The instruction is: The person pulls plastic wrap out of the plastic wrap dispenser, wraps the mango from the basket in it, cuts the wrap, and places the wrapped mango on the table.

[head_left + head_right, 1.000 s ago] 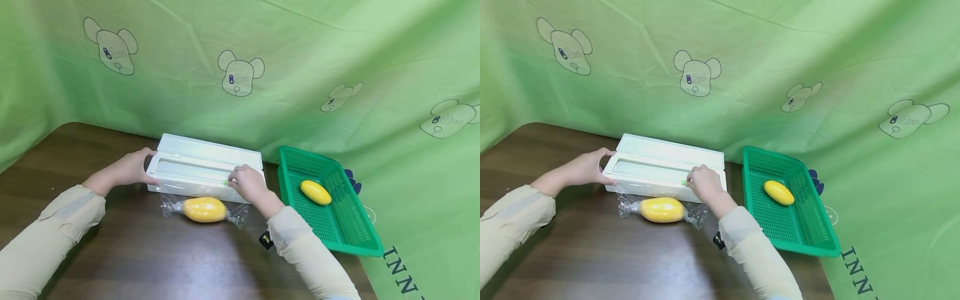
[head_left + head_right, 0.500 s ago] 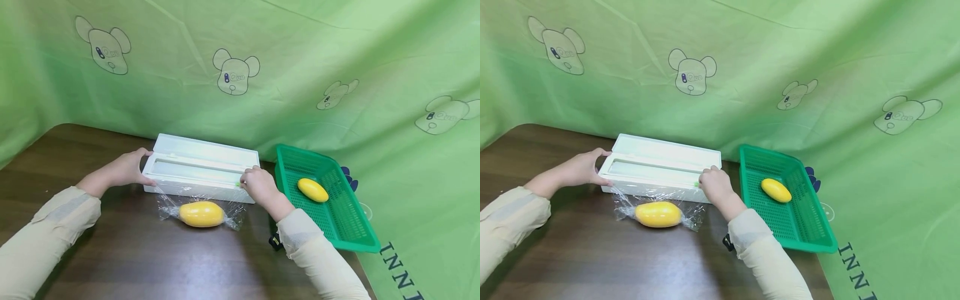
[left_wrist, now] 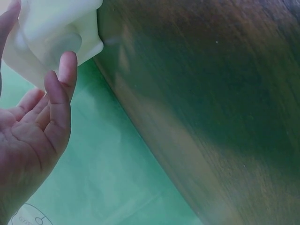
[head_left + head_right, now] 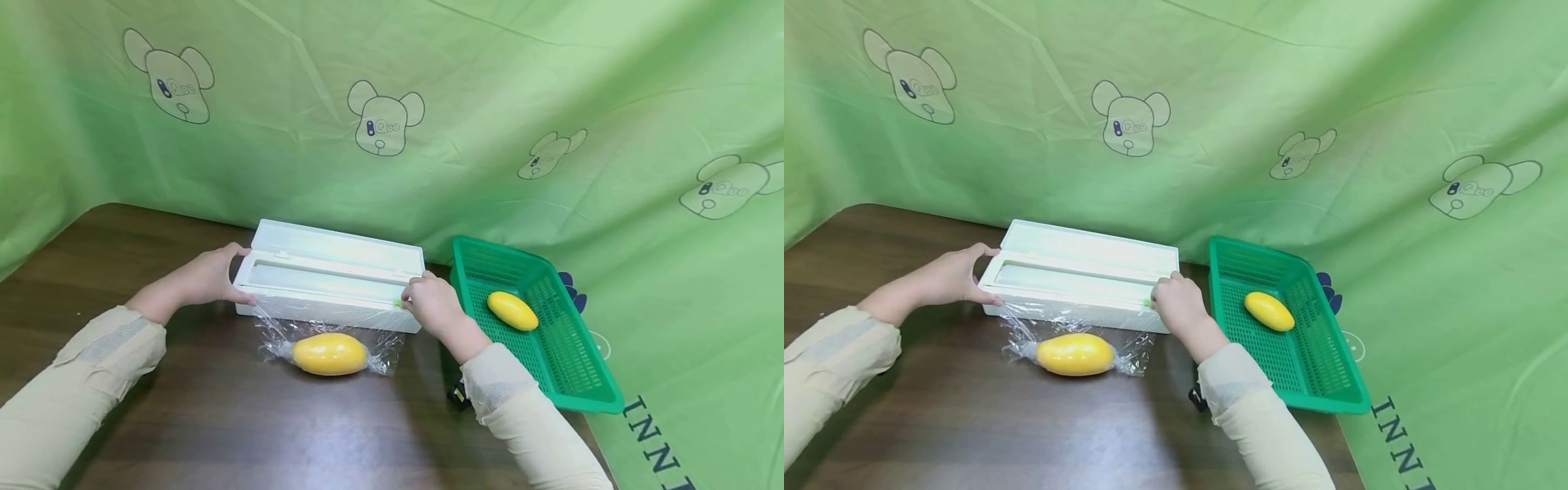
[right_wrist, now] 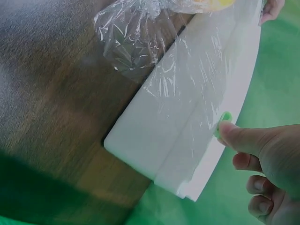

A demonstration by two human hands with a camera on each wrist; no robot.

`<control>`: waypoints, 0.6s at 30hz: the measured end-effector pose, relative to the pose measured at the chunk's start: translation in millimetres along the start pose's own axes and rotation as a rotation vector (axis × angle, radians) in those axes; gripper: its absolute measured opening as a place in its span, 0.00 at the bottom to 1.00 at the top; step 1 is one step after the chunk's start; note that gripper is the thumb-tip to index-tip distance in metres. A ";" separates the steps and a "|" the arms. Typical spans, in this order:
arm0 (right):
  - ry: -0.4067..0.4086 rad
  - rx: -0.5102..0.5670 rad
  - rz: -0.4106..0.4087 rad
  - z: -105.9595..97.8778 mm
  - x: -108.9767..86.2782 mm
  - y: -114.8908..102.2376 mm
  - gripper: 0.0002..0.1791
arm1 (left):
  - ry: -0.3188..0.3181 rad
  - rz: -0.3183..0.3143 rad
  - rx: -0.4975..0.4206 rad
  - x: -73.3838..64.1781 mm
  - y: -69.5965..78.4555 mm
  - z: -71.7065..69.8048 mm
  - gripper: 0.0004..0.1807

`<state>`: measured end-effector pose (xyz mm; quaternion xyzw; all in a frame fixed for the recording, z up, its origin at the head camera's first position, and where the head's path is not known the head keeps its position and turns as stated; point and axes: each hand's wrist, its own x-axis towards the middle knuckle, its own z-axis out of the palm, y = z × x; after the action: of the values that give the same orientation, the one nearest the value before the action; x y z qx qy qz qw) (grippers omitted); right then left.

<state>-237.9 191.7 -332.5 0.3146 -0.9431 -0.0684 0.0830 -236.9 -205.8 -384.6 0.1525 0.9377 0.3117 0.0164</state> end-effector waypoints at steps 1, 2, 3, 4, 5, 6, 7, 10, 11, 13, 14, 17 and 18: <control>0.001 -0.006 0.001 -0.1 -1.2 1.7 0.05 | -0.002 -0.002 0.000 0.1 0.2 0.1 0.58; -0.001 -0.011 0.005 -0.4 -2.3 3.5 0.06 | -0.004 -0.006 -0.001 0.1 0.6 -0.1 0.58; -0.004 -0.020 0.008 -0.7 -3.5 5.6 0.08 | -0.005 -0.008 0.002 0.0 1.0 -0.3 0.58; -0.008 -0.028 0.012 -0.9 -5.0 8.0 0.10 | -0.006 -0.011 0.002 -0.2 1.3 -0.7 0.58; -0.001 -0.034 0.011 -0.2 -6.6 10.7 0.11 | -0.006 -0.013 0.003 -0.4 1.4 -1.1 0.59; 0.004 -0.044 0.012 0.3 -8.2 13.0 0.12 | -0.007 -0.015 0.004 -0.6 1.2 -1.5 0.59; 0.007 -0.052 0.015 1.0 -9.7 15.2 0.14 | -0.008 -0.015 0.006 -0.9 1.0 -1.7 0.59; 0.007 -0.063 0.024 2.4 -13.1 19.4 0.13 | -0.006 -0.012 0.009 -1.6 0.6 -1.5 0.58; 0.007 -0.068 0.027 2.8 -13.8 20.1 0.12 | -0.006 -0.009 0.010 -1.6 0.5 -1.1 0.58; -0.008 -0.082 0.041 2.1 -14.9 21.4 0.10 | -0.007 -0.006 0.011 -1.4 1.2 -0.4 0.57; -0.016 -0.084 0.056 2.0 -15.8 22.5 0.09 | -0.008 -0.005 0.010 -1.3 1.7 -0.1 0.57; -0.014 -0.097 0.072 3.2 -19.1 26.5 0.07 | -0.007 -0.006 0.013 -0.7 2.5 -0.2 0.57; -0.002 -0.110 0.069 3.9 -20.1 26.9 0.07 | -0.005 -0.008 0.017 -0.7 2.5 -0.5 0.57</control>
<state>-238.6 225.5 -333.7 0.2768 -0.9483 -0.1175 0.1013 -235.6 -204.3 -382.7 0.1496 0.9409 0.3034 0.0186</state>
